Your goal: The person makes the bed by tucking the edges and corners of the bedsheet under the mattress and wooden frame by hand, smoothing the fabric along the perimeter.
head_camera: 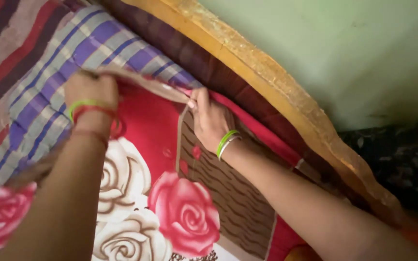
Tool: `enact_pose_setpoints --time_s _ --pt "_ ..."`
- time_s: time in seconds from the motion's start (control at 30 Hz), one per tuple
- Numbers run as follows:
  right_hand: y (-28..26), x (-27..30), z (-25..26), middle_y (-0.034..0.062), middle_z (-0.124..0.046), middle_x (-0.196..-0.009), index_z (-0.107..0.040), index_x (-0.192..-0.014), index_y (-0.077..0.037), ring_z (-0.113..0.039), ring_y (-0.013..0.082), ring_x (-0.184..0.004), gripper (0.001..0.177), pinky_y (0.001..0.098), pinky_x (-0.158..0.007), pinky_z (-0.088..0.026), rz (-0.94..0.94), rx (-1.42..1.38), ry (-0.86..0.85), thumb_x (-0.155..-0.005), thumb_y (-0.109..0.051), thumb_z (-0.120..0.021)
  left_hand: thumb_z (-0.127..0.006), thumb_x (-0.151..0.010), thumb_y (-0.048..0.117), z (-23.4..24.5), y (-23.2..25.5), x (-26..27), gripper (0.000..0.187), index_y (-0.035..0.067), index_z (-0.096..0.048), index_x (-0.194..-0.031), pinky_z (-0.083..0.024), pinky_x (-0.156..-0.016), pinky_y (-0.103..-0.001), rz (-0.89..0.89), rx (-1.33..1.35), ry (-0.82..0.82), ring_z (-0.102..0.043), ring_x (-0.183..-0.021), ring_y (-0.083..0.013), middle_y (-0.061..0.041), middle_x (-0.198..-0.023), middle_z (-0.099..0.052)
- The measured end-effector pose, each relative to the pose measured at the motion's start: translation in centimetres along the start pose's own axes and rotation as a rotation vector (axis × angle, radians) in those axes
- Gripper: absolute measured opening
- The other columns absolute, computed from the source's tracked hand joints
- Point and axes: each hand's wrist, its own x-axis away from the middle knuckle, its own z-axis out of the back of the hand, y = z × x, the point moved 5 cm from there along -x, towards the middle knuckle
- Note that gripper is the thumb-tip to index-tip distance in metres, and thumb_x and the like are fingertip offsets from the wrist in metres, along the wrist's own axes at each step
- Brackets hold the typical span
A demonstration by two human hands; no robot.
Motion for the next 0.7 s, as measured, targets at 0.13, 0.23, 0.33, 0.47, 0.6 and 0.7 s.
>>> enact_pose_setpoints --time_s 0.13,0.23,0.33,0.47,0.6,0.7 --pt "1.5 -1.1 -1.2 0.0215 -0.065 -0.08 -0.044 -0.119 -0.011 -0.066 0.0449 -0.075 0.015 0.0573 -0.062 -0.045 -0.069 -0.033 -0.01 -0.107 -0.017 -0.051 -0.069 -0.089 0.027 -4.8 -1.1 -3.0 0.034 -0.002 -0.066 -0.106 -0.051 -0.091 -0.049 -0.001 0.195 0.061 -0.066 -0.102 -0.0469 -0.031 -0.104 -0.069" --pt "4.1 -1.8 -3.5 0.0182 -0.067 -0.092 -0.042 -0.118 -0.01 -0.068 0.0418 -0.087 0.019 0.0539 -0.072 -0.05 -0.063 -0.118 0.055 -0.101 -0.012 -0.051 -0.078 -0.094 0.034 -4.9 0.2 -1.9 0.04 0.002 -0.06 -0.106 -0.044 -0.097 -0.052 -0.177 0.202 0.123 -0.059 -0.11 -0.0458 -0.027 -0.113 -0.066" --pt "3.1 -1.8 -3.4 0.0179 -0.067 -0.099 -0.042 -0.122 -0.009 -0.067 0.0397 -0.097 0.044 0.0513 -0.082 -0.05 -0.038 -0.004 -0.163 -0.092 -0.026 -0.068 -0.085 -0.094 0.034 -4.2 2.7 2.8 0.044 0.002 -0.059 -0.111 -0.037 -0.105 -0.055 -0.459 0.122 0.147 -0.05 -0.121 -0.0469 -0.025 -0.124 -0.06" --pt "4.6 -2.1 -5.0 0.0197 -0.063 -0.122 -0.032 -0.147 -0.011 -0.06 0.037 -0.117 0.069 0.0482 -0.102 -0.044 -0.068 0.007 -0.266 -0.092 -0.029 -0.07 -0.07 -0.097 0.024 -5.2 4.1 9.1 0.036 0.001 -0.058 -0.122 -0.041 -0.101 -0.054 -0.476 -0.104 0.031 -0.051 -0.12 -0.0439 -0.023 -0.127 -0.058" --pt "3.9 -1.9 -4.4 0.0165 -0.055 -0.142 -0.035 -0.152 -0.012 -0.054 0.0352 -0.128 0.071 0.051 -0.109 -0.04 -0.057 0.062 -0.292 -0.09 -0.023 -0.067 -0.058 -0.099 0.02 -8.6 4.6 14.0 0.03 0.011 -0.061 -0.128 -0.043 -0.109 -0.05 -0.581 -0.076 -0.218 -0.052 -0.129 -0.0362 -0.013 -0.135 -0.058" --pt "3.0 1.2 -1.7 0.012 -0.052 -0.157 -0.056 -0.136 -0.016 -0.054 0.033 -0.134 0.039 0.049 -0.108 -0.042 0.057 0.148 -0.103 -0.098 -0.02 -0.061 -0.059 -0.091 0.016 -7.9 6.2 14.8 0.046 0.012 -0.059 -0.137 -0.04 -0.108 -0.05 -0.709 -0.148 -0.099 -0.047 -0.134 -0.0367 -0.015 -0.143 -0.054"
